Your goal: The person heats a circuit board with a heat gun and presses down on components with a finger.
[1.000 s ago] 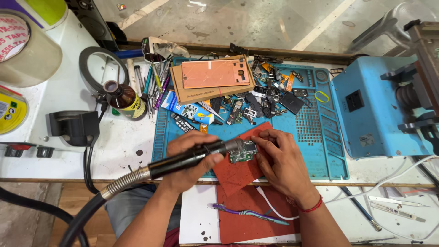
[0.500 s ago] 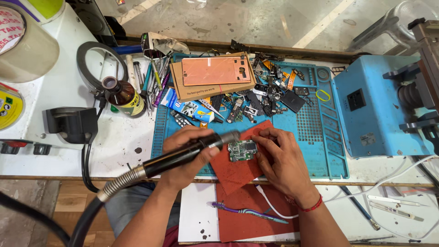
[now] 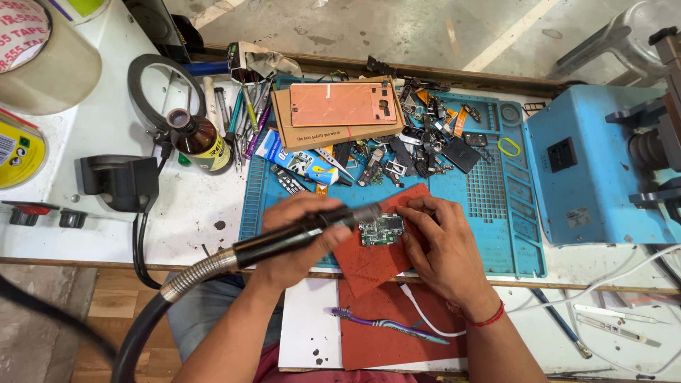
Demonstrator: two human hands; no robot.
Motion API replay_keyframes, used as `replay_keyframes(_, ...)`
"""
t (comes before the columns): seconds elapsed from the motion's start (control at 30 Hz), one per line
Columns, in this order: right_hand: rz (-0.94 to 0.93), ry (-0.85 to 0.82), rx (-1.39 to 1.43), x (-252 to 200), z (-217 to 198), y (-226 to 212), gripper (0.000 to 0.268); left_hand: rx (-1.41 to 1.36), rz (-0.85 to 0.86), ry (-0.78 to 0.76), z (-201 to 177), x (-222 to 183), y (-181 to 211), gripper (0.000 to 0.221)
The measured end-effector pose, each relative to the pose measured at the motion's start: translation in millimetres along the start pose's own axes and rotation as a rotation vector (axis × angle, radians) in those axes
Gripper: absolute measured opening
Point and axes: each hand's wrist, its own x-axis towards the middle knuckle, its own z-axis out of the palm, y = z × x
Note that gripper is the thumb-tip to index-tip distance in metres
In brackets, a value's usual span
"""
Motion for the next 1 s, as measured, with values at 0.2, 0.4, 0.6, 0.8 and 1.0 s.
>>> replay_keyframes(0.2,0.017,-0.013,0.002,1.0,-0.2,-1.4,0.04,0.05,0.052,-0.016,-0.4,-0.6,1.9,0.04)
replay_keyframes(0.4,-0.004,0.01,-0.008,0.5,0.5,-1.3,0.039,-0.013,0.096,-0.06,1.6,-1.3,-0.2,0.041)
replay_keyframes(0.6,0.003,-0.002,0.005,0.4,-0.8,-2.4,0.039,-0.047,0.087,-0.161,-0.5,0.5,3.7,0.039)
replay_keyframes(0.8,-0.015,0.008,-0.007,0.1,-0.3,-1.1,0.039,-0.014,0.031,0.135,1.2,-0.7,3.7,0.038)
replay_keyframes(1.0,-0.035,0.055,-0.027,-3.0,7.5,3.9,0.038,-0.023,0.115,-0.085,-3.1,-1.2,-0.1,0.037)
